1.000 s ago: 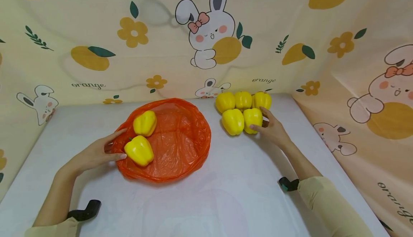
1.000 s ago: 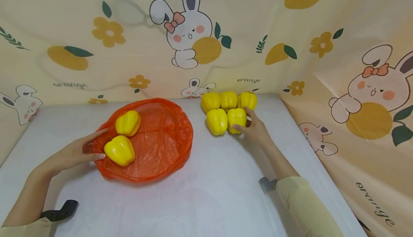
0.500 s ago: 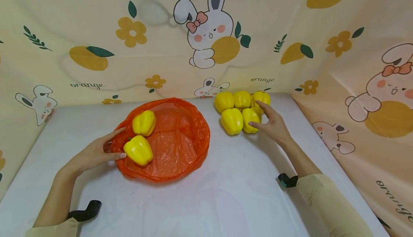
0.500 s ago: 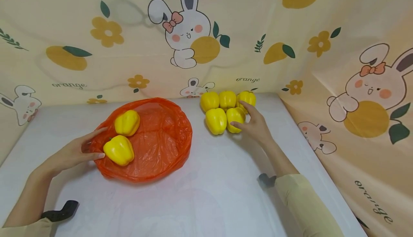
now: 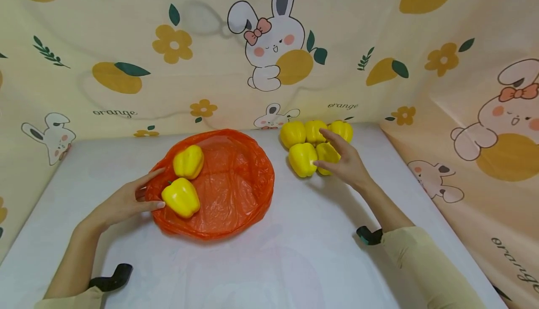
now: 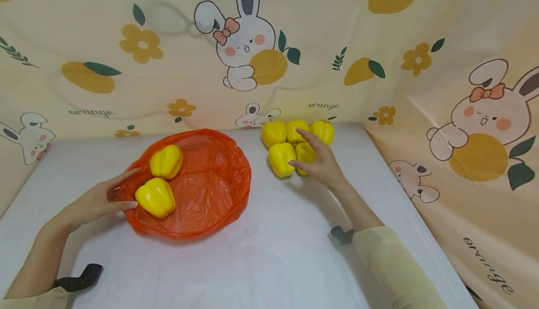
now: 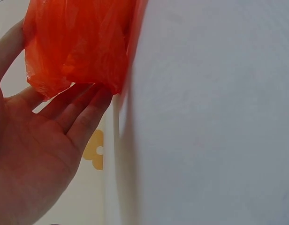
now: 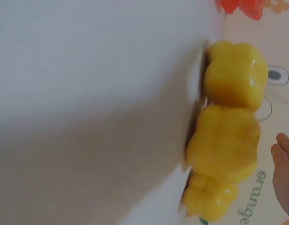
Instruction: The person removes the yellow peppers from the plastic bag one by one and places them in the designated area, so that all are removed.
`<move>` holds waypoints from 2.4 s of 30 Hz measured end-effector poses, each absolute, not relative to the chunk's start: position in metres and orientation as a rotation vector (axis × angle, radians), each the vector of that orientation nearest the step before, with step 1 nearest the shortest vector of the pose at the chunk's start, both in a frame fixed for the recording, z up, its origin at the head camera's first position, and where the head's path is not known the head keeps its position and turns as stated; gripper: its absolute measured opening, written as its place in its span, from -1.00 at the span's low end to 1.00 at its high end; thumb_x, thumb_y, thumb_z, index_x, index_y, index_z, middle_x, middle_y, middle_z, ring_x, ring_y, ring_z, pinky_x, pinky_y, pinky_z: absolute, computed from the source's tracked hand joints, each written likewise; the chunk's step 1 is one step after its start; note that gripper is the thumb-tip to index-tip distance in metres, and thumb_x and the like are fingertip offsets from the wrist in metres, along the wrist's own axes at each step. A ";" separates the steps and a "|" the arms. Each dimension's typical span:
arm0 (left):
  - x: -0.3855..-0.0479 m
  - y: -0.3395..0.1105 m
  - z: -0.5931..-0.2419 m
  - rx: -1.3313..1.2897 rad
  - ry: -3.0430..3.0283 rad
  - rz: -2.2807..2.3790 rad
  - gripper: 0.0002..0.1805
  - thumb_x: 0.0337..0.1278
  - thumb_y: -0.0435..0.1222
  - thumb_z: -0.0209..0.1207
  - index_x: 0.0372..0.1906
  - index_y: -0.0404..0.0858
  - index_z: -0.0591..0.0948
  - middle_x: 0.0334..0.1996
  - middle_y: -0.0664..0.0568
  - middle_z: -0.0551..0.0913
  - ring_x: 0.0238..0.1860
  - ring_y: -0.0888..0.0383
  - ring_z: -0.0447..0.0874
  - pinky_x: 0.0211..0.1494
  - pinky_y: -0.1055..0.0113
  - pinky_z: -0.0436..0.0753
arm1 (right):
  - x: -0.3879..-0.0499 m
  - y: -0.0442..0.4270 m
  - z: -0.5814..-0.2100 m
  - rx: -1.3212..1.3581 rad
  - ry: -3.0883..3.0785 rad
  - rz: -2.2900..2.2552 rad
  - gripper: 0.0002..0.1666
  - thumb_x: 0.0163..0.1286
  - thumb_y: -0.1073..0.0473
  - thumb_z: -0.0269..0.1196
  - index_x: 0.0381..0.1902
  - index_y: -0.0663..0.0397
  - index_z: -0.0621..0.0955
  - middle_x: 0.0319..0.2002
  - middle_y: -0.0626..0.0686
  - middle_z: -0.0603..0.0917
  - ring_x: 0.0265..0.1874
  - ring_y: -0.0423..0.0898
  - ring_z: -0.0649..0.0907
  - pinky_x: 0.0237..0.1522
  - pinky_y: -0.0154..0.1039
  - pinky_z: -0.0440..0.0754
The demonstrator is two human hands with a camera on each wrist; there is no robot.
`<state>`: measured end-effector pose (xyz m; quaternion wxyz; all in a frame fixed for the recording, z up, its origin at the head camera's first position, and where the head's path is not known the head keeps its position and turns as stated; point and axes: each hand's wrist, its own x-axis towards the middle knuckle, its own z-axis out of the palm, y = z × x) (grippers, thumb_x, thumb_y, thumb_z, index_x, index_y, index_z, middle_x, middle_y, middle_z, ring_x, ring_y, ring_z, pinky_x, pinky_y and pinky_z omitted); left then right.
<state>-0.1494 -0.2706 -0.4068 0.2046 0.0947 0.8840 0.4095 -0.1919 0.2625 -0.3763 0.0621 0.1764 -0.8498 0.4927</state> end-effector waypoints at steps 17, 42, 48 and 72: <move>-0.142 -0.268 -0.411 0.248 2.452 1.219 0.00 0.19 0.02 0.31 0.60 -0.04 0.03 0.51 -0.40 0.01 0.42 -0.42 0.06 0.32 -0.36 0.28 | -0.191 0.203 -0.351 0.800 -2.616 1.560 -0.16 0.17 0.41 0.44 0.40 0.19 0.40 0.43 0.18 0.36 0.46 0.05 0.27 0.45 0.18 0.18; -0.139 -0.272 -0.406 0.307 2.502 1.206 -0.14 0.30 0.01 0.23 0.57 -0.09 0.13 0.48 -0.37 0.12 0.34 -0.44 0.25 0.23 -0.27 0.46 | -0.214 0.110 -0.386 1.244 -2.686 1.504 -0.15 0.19 -0.01 0.48 0.43 -0.28 0.41 0.40 -0.27 0.38 0.44 -0.22 0.25 0.39 0.12 0.32; -0.139 -0.271 -0.410 0.317 2.492 1.232 -0.15 0.30 -0.01 0.23 0.57 -0.11 0.13 0.48 -0.37 0.13 0.34 -0.42 0.27 0.24 -0.26 0.47 | -0.212 0.095 -0.389 1.323 -2.682 1.444 -0.14 0.19 0.00 0.49 0.43 -0.17 0.41 0.39 -0.25 0.41 0.40 -0.27 0.30 0.42 -0.06 0.31; -0.142 -0.271 -0.410 0.314 2.472 1.217 -0.14 0.30 0.00 0.23 0.58 -0.10 0.11 0.49 -0.37 0.11 0.35 -0.43 0.21 0.25 -0.34 0.40 | -0.202 0.023 -0.409 1.566 -2.756 1.446 -0.11 0.22 0.00 0.46 0.45 -0.04 0.36 0.39 -0.10 0.43 0.35 -0.16 0.41 0.32 -0.31 0.42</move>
